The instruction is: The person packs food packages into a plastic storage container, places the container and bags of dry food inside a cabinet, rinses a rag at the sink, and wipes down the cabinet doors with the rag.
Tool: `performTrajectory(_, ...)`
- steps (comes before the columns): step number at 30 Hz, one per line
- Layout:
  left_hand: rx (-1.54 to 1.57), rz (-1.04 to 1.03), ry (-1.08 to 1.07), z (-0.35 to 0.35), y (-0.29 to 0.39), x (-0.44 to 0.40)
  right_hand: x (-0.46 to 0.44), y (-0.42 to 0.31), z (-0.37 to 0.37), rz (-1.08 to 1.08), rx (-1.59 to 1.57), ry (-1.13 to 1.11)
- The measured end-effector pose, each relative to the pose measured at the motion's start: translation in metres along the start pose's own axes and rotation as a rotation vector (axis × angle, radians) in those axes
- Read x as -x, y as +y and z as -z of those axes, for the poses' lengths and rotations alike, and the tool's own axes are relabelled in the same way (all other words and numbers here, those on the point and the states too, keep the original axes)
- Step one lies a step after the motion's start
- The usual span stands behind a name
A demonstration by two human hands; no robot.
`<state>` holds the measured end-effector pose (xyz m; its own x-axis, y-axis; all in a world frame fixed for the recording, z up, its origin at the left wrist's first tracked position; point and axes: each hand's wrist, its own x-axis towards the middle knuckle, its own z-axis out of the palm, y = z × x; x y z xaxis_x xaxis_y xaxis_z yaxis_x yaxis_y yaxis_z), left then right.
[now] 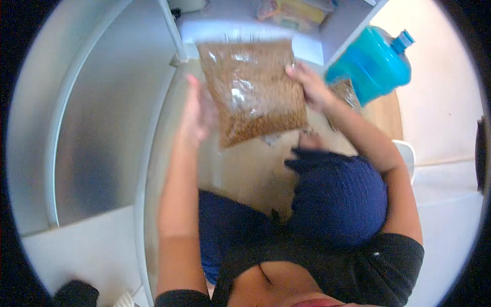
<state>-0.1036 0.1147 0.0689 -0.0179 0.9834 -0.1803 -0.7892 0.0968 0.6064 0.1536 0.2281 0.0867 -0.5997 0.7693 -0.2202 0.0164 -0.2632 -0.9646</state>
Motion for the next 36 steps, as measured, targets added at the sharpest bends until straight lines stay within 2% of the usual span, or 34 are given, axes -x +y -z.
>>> performTrajectory(1,-0.088,0.050,0.073,0.001,-0.016,-0.010,-0.010,0.012,0.008,-0.035,-0.094,0.071)
performTrajectory(3,-0.335,0.148,0.219,-0.010,-0.047,-0.023,-0.010,0.032,0.023,-0.090,-0.089,0.034)
performTrajectory(4,-0.348,0.168,0.219,-0.013,-0.056,-0.032,-0.011,0.036,0.030,-0.122,-0.070,-0.009)
performTrajectory(6,-0.512,0.077,0.134,-0.013,-0.059,-0.056,-0.007,0.033,0.036,-0.099,-0.096,0.010)
performTrajectory(7,-0.494,0.052,0.118,-0.003,-0.062,-0.049,0.003,0.039,0.027,-0.097,-0.078,0.013)
performTrajectory(9,-0.346,0.095,0.242,-0.017,-0.053,-0.058,0.002,0.036,0.034,-0.053,-0.052,-0.019)
performTrajectory(11,-0.444,0.076,0.222,-0.035,-0.053,-0.083,-0.017,0.034,0.056,0.066,0.272,0.040)
performTrajectory(13,-0.532,0.050,0.218,-0.053,-0.055,-0.105,-0.031,0.023,0.074,0.040,0.172,0.030)
performTrajectory(15,-0.559,0.043,0.199,-0.072,-0.045,-0.121,-0.038,0.010,0.086,0.258,0.157,0.175)
performTrajectory(16,-0.569,0.053,0.199,-0.089,-0.036,-0.135,-0.042,-0.006,0.089,0.254,0.145,0.182)
performTrajectory(18,-0.713,-0.052,0.075,-0.125,-0.015,-0.178,-0.055,-0.047,0.099,0.281,0.009,0.363)
performTrajectory(19,-0.675,-0.046,0.065,-0.137,-0.009,-0.202,-0.067,-0.061,0.110,0.287,0.013,0.360)
performTrajectory(21,-0.615,-0.023,0.034,-0.155,0.001,-0.263,-0.102,-0.088,0.140,0.283,0.131,0.599)
performTrajectory(23,-0.608,0.020,-0.079,-0.182,0.014,-0.311,-0.135,-0.122,0.168,0.401,0.214,0.636)
performTrajectory(25,-0.559,0.067,-0.141,-0.207,0.021,-0.362,-0.168,-0.149,0.200,0.343,0.562,0.651)
performTrajectory(26,-0.506,0.124,-0.140,-0.217,0.022,-0.379,-0.185,-0.151,0.210,0.340,0.560,0.655)
performTrajectory(27,-0.505,0.129,-0.141,-0.218,0.019,-0.393,-0.202,-0.148,0.214,0.396,0.853,0.751)
performTrajectory(28,-0.665,-0.103,-0.074,-0.214,0.013,-0.407,-0.207,-0.154,0.202,0.450,1.149,0.839)
performTrajectory(29,-0.814,-0.344,-0.004,-0.208,0.007,-0.419,-0.206,-0.151,0.187,0.433,1.122,0.867)
performTrajectory(30,-0.955,-0.591,0.068,-0.201,0.000,-0.433,-0.190,-0.139,0.168,0.524,1.368,0.880)
performTrajectory(32,-1.226,-1.080,0.225,-0.187,-0.014,-0.461,-0.187,-0.122,0.162,0.601,1.611,0.881)
performTrajectory(33,-1.233,-1.064,0.231,-0.177,-0.014,-0.475,-0.195,-0.116,0.166,0.691,1.692,0.930)
performTrajectory(34,-1.468,-1.225,0.154,-0.167,-0.006,-0.490,-0.200,-0.110,0.169,0.787,1.768,0.984)
performTrajectory(35,-1.699,-1.390,0.059,-0.159,0.002,-0.500,-0.203,-0.107,0.170,0.782,1.764,0.986)
performTrajectory(36,-1.817,-1.411,0.010,-0.155,0.005,-0.503,-0.203,-0.104,0.171,0.794,1.841,0.923)
